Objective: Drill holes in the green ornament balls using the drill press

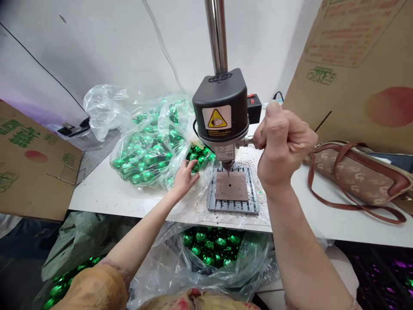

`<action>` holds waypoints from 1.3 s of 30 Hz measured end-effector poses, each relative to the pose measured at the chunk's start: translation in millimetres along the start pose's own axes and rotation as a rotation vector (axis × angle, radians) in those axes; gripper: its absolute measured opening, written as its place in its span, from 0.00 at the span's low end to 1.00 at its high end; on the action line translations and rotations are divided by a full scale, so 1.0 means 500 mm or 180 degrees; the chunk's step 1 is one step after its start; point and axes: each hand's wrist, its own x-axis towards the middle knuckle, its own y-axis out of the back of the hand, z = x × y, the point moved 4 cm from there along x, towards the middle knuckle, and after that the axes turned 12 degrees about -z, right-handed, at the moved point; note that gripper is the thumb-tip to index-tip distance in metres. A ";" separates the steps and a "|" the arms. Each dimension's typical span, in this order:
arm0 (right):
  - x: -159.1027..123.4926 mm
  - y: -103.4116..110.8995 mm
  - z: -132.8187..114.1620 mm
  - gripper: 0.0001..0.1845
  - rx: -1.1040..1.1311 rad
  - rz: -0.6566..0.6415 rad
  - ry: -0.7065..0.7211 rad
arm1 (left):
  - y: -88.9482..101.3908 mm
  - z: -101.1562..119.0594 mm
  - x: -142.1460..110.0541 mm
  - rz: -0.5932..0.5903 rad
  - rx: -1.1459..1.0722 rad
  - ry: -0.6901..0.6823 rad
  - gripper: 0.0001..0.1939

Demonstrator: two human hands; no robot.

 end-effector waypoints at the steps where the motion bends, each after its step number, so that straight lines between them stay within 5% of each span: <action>1: 0.000 0.001 0.001 0.29 0.0012 -0.0013 -0.0027 | 0.016 0.005 -0.004 0.0301 -0.0522 -0.0007 0.24; 4: -0.002 0.004 0.004 0.29 0.0055 -0.0027 -0.0086 | 0.044 0.035 -0.023 0.0600 -0.2586 -0.0050 0.24; 8: -0.004 0.007 0.006 0.29 0.0025 0.0008 -0.0069 | 0.015 0.107 -0.044 -0.0280 -0.5262 0.0295 0.28; 12: -0.004 0.008 0.006 0.29 0.0023 -0.0040 -0.0041 | -0.032 0.147 -0.053 -0.0858 -0.6272 0.0695 0.25; 24: 0.000 0.010 0.006 0.31 0.0063 -0.0047 -0.0080 | -0.082 0.126 -0.037 -0.0636 -0.5539 0.0649 0.33; 31: 0.002 0.008 0.006 0.29 0.0087 -0.0045 -0.0077 | -0.113 0.109 -0.032 -0.0052 -0.4807 0.0526 0.32; 39: 0.004 0.004 0.009 0.31 0.0099 0.0014 -0.0019 | -0.121 0.143 -0.026 -0.0310 -0.4553 0.0087 0.27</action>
